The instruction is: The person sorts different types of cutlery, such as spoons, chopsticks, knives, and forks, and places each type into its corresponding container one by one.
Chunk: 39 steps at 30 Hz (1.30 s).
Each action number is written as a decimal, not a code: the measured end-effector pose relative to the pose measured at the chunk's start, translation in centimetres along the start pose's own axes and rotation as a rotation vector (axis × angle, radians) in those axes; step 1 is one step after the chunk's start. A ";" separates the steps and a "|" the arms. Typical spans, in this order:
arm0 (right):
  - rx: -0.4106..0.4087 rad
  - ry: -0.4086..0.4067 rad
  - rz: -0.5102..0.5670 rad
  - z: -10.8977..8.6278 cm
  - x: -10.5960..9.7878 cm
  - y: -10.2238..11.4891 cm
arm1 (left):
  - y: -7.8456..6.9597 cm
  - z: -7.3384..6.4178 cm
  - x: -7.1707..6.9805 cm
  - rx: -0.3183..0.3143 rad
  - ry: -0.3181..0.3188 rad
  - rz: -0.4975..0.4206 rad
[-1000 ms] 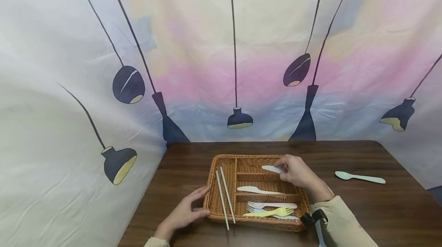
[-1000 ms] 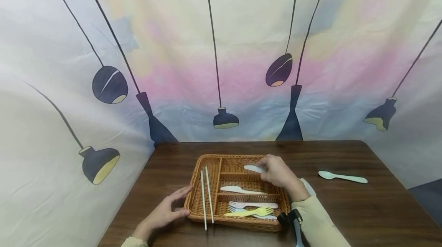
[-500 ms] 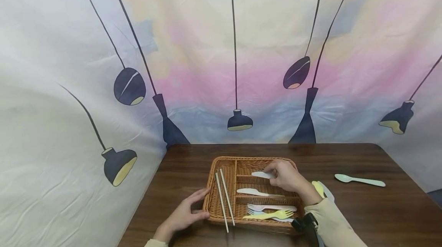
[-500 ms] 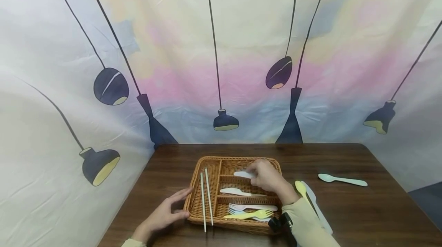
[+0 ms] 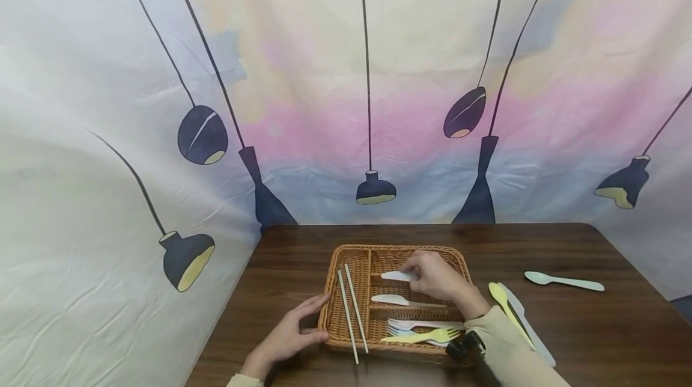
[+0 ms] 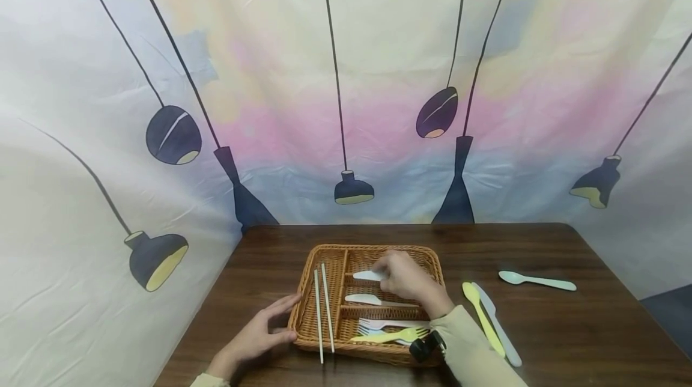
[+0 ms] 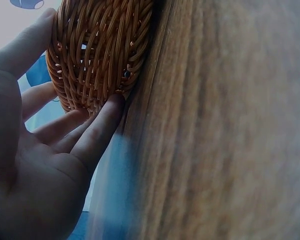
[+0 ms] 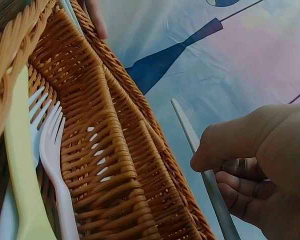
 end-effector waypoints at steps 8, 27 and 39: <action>0.038 0.005 -0.006 0.3 0.4 -0.1 | 0.0 0.0 0.1 0.005 0.003 -0.008; -0.009 -0.001 -0.005 0.3 0.0 0.5 | 0.0 0.0 0.0 0.005 -0.001 -0.017; 0.055 -0.030 0.024 -0.3 -0.5 -0.6 | 0.1 0.0 0.0 0.010 0.004 -0.022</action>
Point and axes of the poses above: each hand's wrist, its own z-axis towards the middle knuckle, its own x-axis out of the palm, y = z × x, the point moved 10 cm from there along z, towards the middle knuckle, and after that the axes turned 5 degrees about z, right-handed, at the moved point
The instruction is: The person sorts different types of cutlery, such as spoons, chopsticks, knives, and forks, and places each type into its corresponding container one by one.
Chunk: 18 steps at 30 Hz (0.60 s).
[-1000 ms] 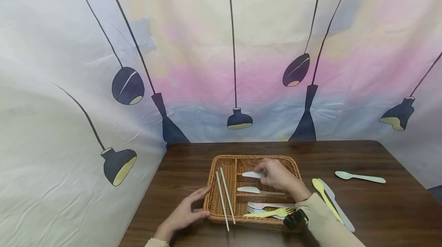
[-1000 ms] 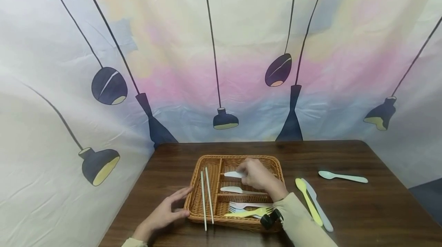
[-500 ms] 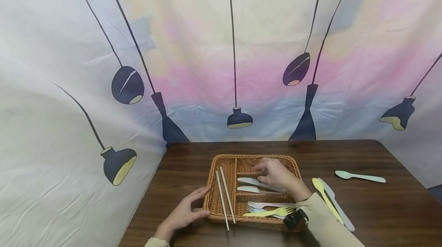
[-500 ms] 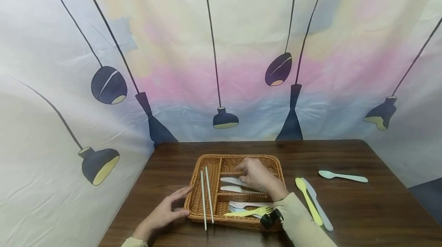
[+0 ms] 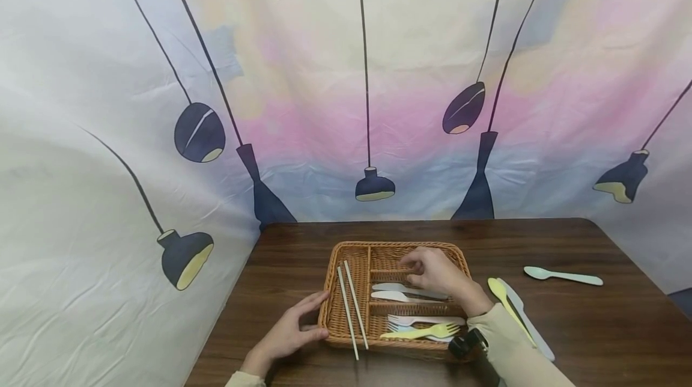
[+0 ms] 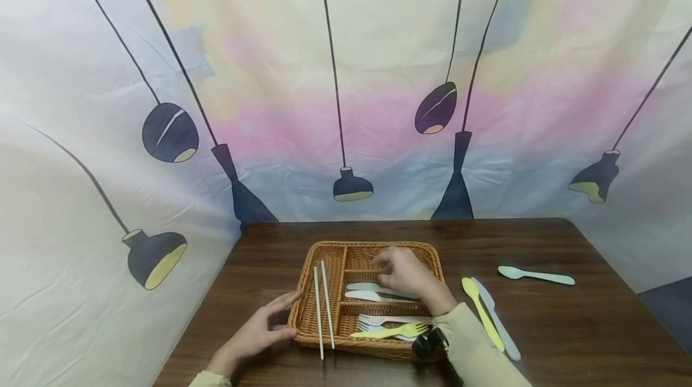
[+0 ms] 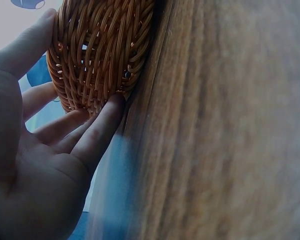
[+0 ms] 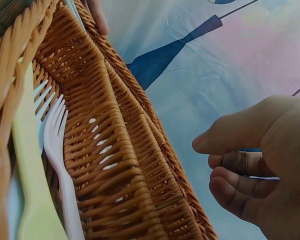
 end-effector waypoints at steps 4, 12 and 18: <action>-0.006 -0.021 -0.017 -0.3 -0.5 -0.1 | 0.0 0.1 -0.1 0.001 -0.003 0.005; 0.012 -0.034 -0.014 -0.6 -1.2 -0.8 | -0.1 0.0 -0.1 -0.004 -0.002 0.010; 0.009 -0.052 -0.008 -0.8 -1.6 -1.0 | 0.0 -0.1 0.0 -0.002 -0.001 0.012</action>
Point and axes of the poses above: each hand's wrist, its own z-axis towards the middle knuckle, its own x-axis out of the palm, y = z × x, the point moved 10 cm from there along z, towards the middle knuckle, and after that the axes turned 5 degrees about z, right-handed, at the moved point
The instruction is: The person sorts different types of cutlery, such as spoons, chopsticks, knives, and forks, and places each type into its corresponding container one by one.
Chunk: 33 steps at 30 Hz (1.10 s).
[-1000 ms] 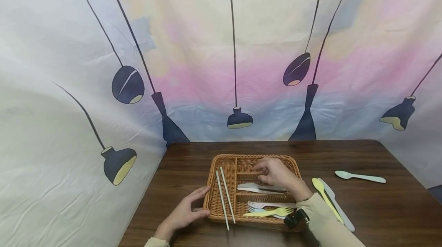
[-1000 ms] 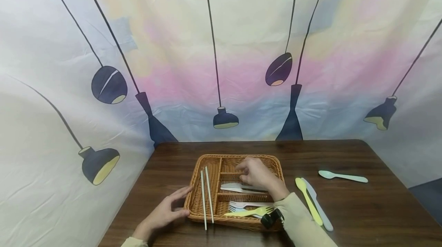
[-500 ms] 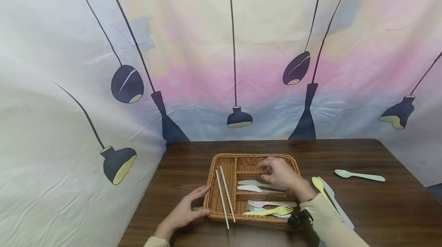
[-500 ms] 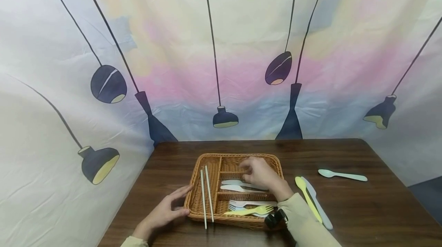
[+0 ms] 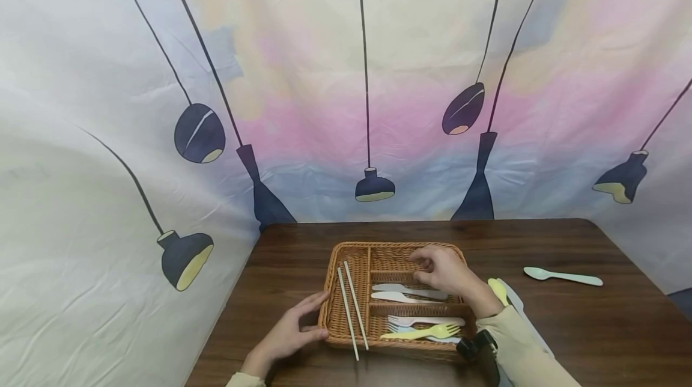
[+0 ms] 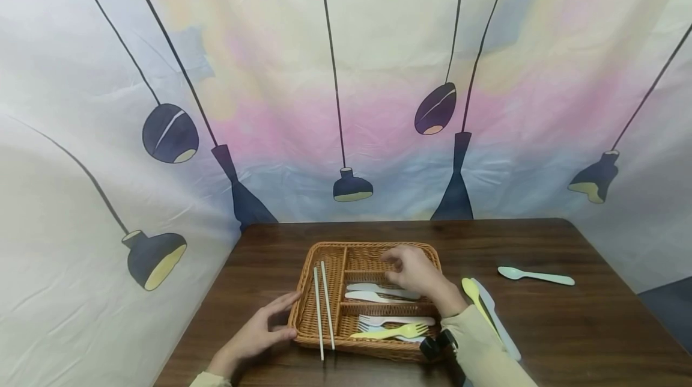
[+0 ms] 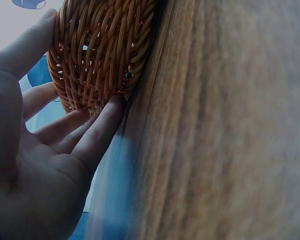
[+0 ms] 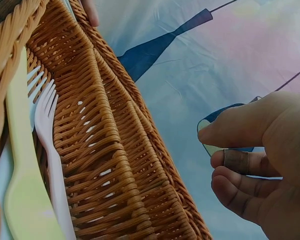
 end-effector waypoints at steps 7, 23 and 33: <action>-0.016 -0.051 -0.019 -0.6 -1.0 -0.3 | 0.0 0.0 0.1 0.007 0.000 -0.005; 0.059 -0.126 -0.009 -2.1 -3.6 -2.8 | -0.1 0.0 0.0 0.006 0.002 -0.014; 0.123 -0.107 -0.030 -3.7 -5.4 -4.4 | 0.0 0.0 -0.1 0.010 -0.009 0.005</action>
Point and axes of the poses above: each hand's wrist, its own z-axis towards the middle knuckle, its own x-axis out of the palm, y = z × x, the point moved 10 cm from there along z, towards the middle knuckle, and after that the axes turned 5 degrees about z, right-handed, at the moved point
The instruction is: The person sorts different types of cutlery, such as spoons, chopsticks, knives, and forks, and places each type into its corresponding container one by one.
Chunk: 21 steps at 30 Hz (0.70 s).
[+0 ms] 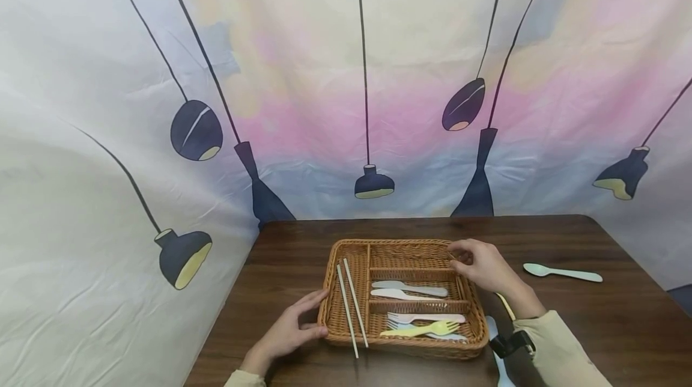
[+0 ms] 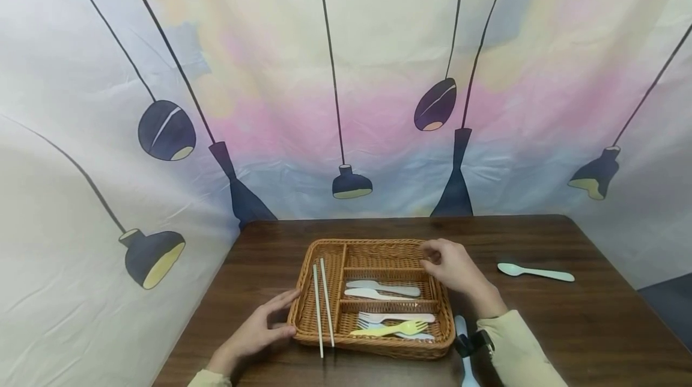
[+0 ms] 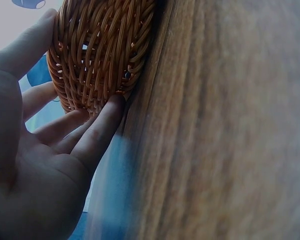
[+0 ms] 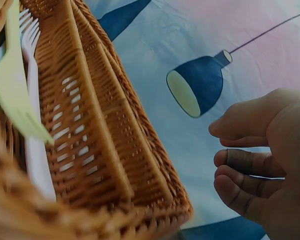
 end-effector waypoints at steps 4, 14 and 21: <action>0.011 -0.019 -0.015 -0.5 -0.7 -0.8 | 0.0 0.1 0.0 0.003 0.009 0.009; 0.083 -0.081 -0.079 -1.6 -2.6 -3.2 | -0.2 0.2 -0.1 0.005 0.007 0.005; 0.118 -0.103 -0.119 -2.6 -3.4 -4.8 | 0.0 0.1 -0.1 -0.003 0.003 0.002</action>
Point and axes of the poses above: each hand's wrist, its own z-axis towards the middle knuckle, its own x-axis out of the palm, y = z × x, the point moved 10 cm from there along z, towards the middle knuckle, and after that the axes turned 5 degrees about z, right-handed, at the moved point
